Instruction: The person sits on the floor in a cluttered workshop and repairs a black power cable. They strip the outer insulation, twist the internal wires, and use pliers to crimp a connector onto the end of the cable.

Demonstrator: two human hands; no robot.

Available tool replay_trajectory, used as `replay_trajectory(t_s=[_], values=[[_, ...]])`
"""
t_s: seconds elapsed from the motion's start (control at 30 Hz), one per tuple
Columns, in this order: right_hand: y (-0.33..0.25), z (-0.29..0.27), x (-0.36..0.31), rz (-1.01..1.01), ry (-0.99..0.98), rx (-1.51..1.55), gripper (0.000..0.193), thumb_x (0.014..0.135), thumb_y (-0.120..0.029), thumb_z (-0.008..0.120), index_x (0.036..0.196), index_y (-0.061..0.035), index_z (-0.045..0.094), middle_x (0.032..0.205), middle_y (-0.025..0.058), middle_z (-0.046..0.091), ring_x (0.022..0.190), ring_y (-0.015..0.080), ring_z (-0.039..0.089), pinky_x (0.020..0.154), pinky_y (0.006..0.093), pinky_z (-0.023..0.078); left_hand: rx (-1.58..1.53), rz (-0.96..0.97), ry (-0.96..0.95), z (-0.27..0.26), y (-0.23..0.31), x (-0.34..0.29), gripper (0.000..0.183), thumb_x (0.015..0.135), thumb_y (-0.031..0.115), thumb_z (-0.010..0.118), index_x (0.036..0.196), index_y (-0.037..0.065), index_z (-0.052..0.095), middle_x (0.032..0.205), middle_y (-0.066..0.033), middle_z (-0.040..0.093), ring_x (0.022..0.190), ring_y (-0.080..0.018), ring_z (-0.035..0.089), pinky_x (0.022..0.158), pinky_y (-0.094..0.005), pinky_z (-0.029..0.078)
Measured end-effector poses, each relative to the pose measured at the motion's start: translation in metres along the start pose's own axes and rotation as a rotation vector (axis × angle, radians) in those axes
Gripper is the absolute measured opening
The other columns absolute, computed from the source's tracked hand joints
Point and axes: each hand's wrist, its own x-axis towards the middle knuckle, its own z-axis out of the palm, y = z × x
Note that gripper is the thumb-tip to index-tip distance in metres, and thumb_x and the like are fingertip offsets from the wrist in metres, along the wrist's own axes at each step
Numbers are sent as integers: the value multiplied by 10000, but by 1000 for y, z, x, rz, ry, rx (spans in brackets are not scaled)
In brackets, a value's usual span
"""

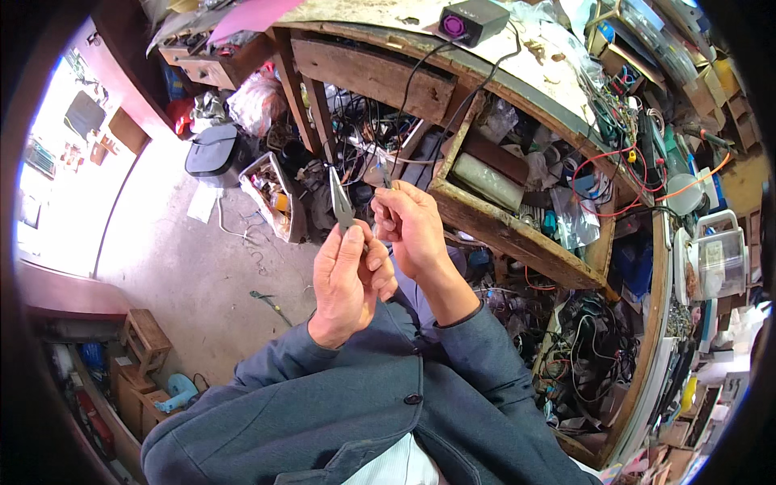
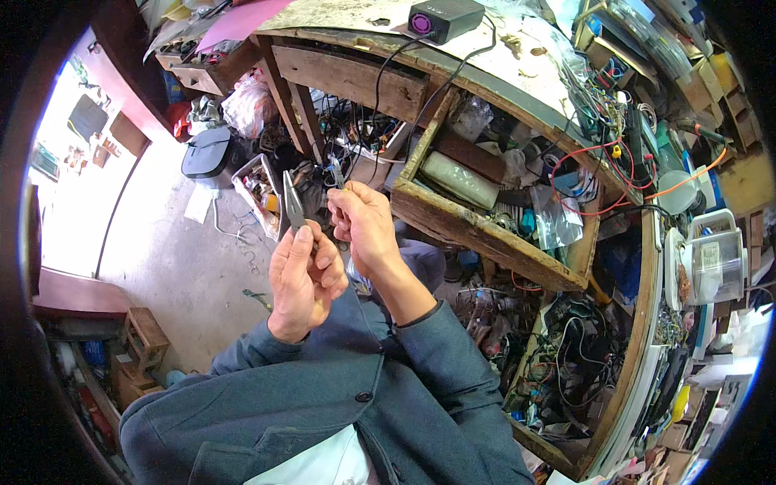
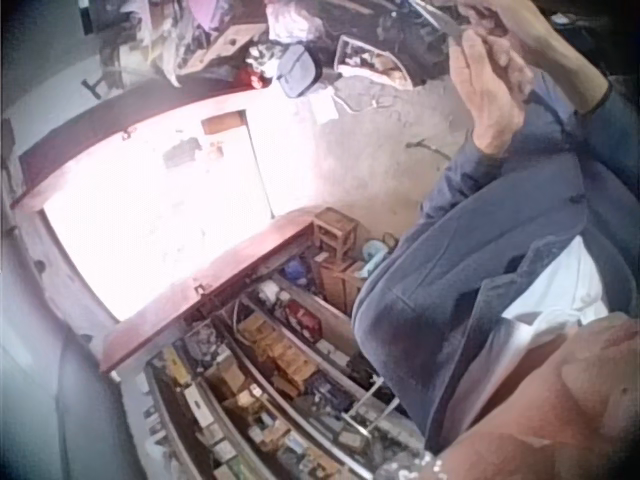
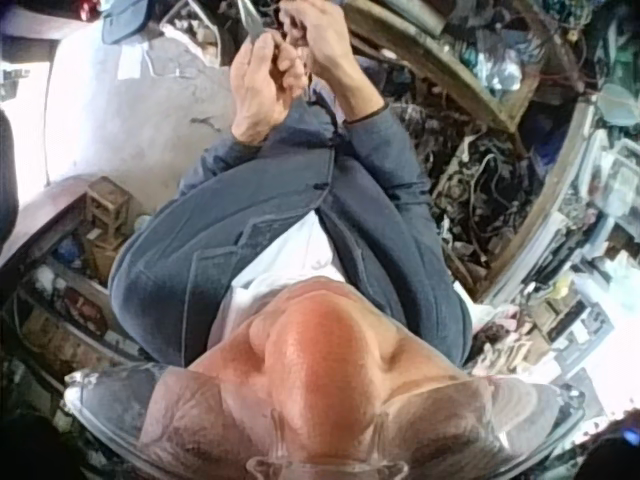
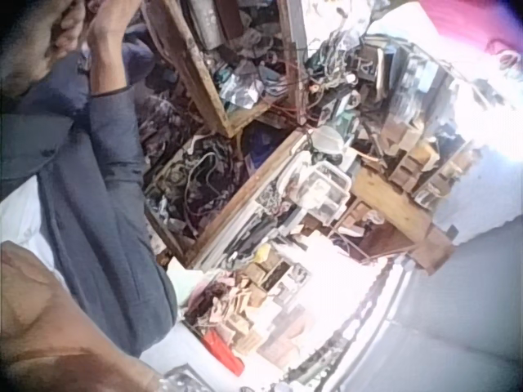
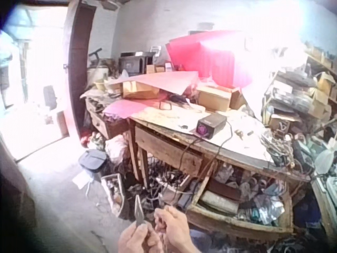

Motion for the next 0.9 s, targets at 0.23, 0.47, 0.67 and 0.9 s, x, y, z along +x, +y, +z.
replay_trajectory(t_s=[0.23,0.47,0.67,0.9], values=[[-10,-4,-16,-30,-44,-210,257,986,-137,640,748,-87,561,705,-27,528,569,32,373,493,231,284,29,34,74,-7,14,29,230,1109,294,509,1153,71,544,780,-8,499,599,-121,489,497,-294,415],[-16,2,-30,-95,-199,-388,196,1033,-116,587,911,21,658,804,79,705,710,144,679,659,277,554,156,48,39,-8,23,40,180,1064,232,619,1156,82,581,765,17,541,557,-97,490,457,-270,402],[-15,1,-32,-111,-195,-422,193,1032,-104,586,901,25,644,819,89,710,706,155,679,669,289,557,178,84,39,-9,21,41,115,1072,204,601,1086,94,570,773,17,549,566,-94,508,460,-267,421],[-7,-10,-22,-115,-36,-481,285,1002,-134,644,747,-56,542,718,-49,529,667,47,455,591,248,381,203,94,20,-12,22,40,134,1084,183,570,1086,50,554,788,-13,534,583,-96,504,487,-259,427]])
